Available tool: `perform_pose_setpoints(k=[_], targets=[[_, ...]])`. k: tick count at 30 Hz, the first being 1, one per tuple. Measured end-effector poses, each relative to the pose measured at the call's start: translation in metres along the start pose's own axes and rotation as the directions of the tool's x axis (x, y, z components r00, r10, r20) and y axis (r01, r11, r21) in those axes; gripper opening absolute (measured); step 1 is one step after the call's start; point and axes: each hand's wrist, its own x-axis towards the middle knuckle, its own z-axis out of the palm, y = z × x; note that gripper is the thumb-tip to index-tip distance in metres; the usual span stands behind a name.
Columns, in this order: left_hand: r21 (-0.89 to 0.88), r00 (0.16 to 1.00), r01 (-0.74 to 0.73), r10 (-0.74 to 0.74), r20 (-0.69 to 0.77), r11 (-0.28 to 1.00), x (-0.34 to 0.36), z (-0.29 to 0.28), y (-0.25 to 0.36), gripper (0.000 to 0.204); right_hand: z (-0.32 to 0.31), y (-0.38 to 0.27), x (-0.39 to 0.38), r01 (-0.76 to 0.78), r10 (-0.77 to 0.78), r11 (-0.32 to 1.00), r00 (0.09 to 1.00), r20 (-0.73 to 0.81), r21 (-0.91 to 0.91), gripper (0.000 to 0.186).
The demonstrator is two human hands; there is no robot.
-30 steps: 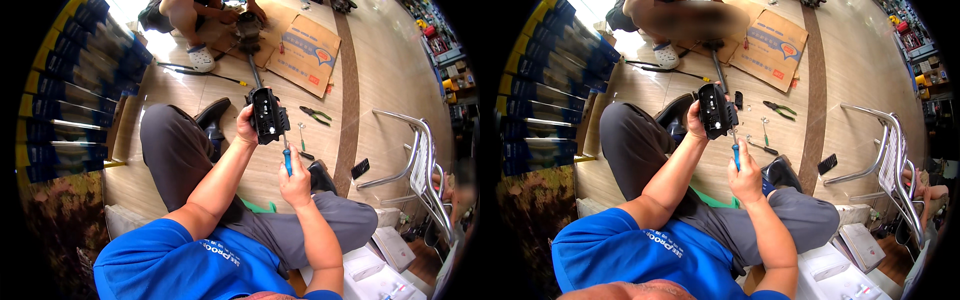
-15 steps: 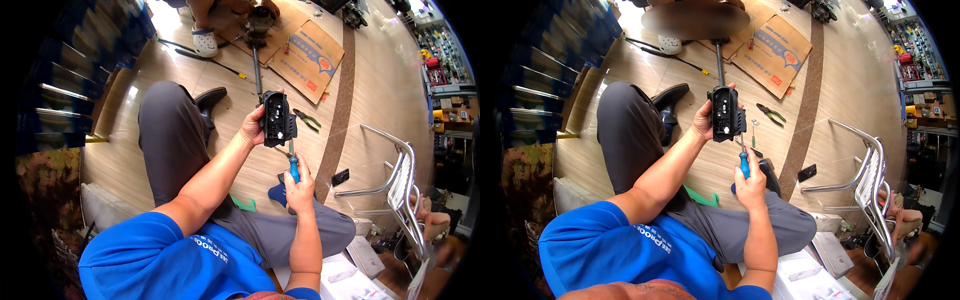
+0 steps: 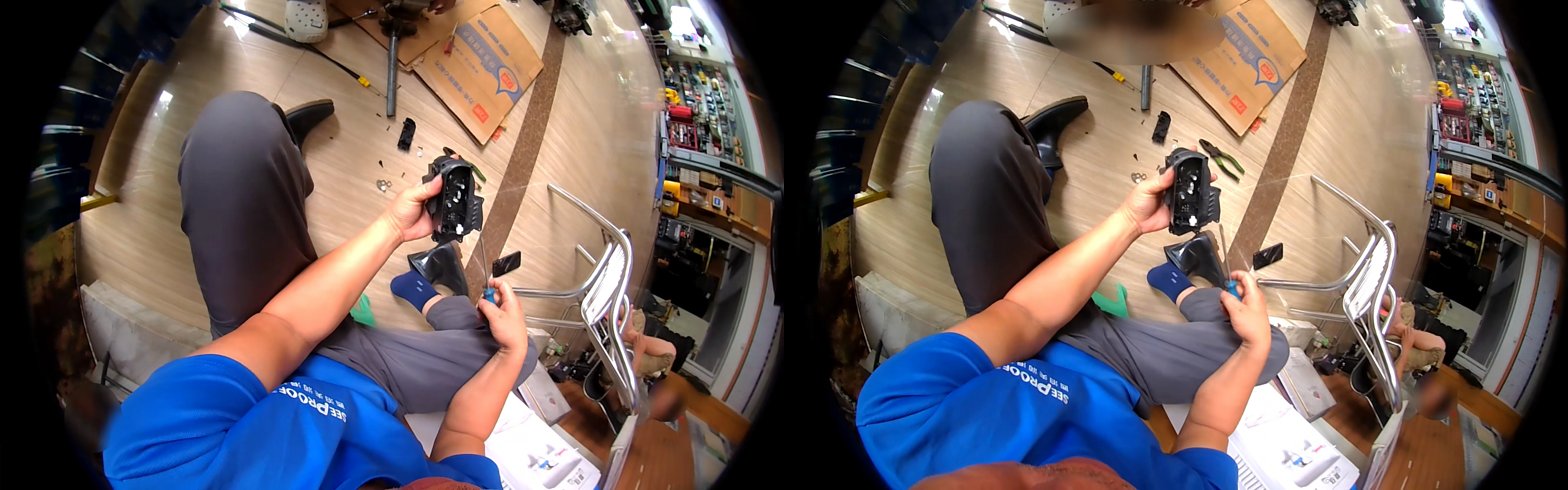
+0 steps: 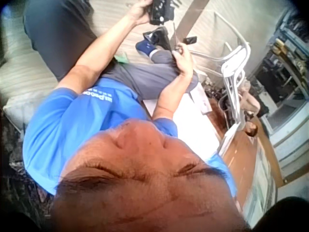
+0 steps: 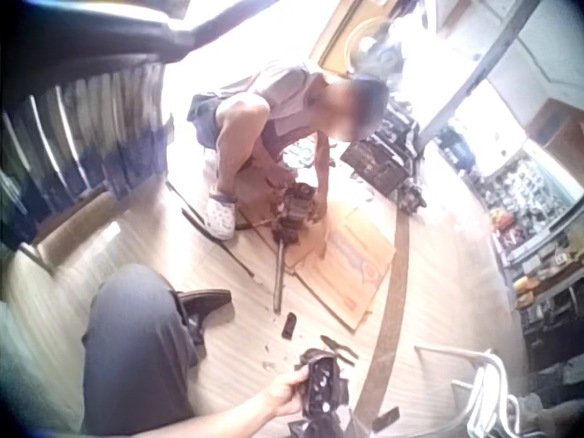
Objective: The person disassembles and reassembles a black plastic mechanical housing using a screwdriver, removing screws and separating the two halves of the casing.
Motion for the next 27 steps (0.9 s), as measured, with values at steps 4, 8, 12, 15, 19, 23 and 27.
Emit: perform_pose_setpoints(k=[4,8,12,15,19,23,27], targets=[[0.010,0.999,0.009,-0.009,-0.049,1.000,0.003,-0.016,0.009,0.067,-0.008,0.003,0.007,0.043,-0.034,0.998,0.976,-0.216,0.037,0.017],[0.019,0.992,0.061,-0.059,-0.109,0.998,-0.002,-0.028,0.001,0.065,0.034,-0.047,0.024,0.245,-0.189,0.964,0.907,-0.377,0.106,0.013],[-0.048,0.983,0.160,-0.164,-0.088,0.986,-0.008,-0.037,-0.014,0.066,0.077,-0.056,0.048,0.565,-0.593,0.803,0.730,-0.339,-0.189,0.019],[-0.015,0.977,0.187,-0.187,-0.101,0.982,-0.010,-0.042,-0.022,0.071,0.085,-0.081,0.037,0.501,-0.569,0.806,0.803,-0.176,-0.315,0.039],[0.011,0.979,0.186,-0.184,-0.090,0.983,-0.011,-0.039,-0.023,0.083,0.088,-0.083,0.032,0.417,-0.467,0.776,0.884,0.014,-0.473,0.069],[0.012,0.986,0.160,-0.159,-0.059,0.987,-0.009,-0.046,-0.018,0.087,0.106,-0.086,0.023,0.342,-0.335,0.811,0.937,0.102,-0.474,0.097],[0.025,0.992,0.119,-0.118,-0.051,0.993,-0.007,-0.045,-0.015,0.092,0.119,-0.081,0.030,0.269,-0.248,0.894,0.963,0.104,-0.357,0.107]])
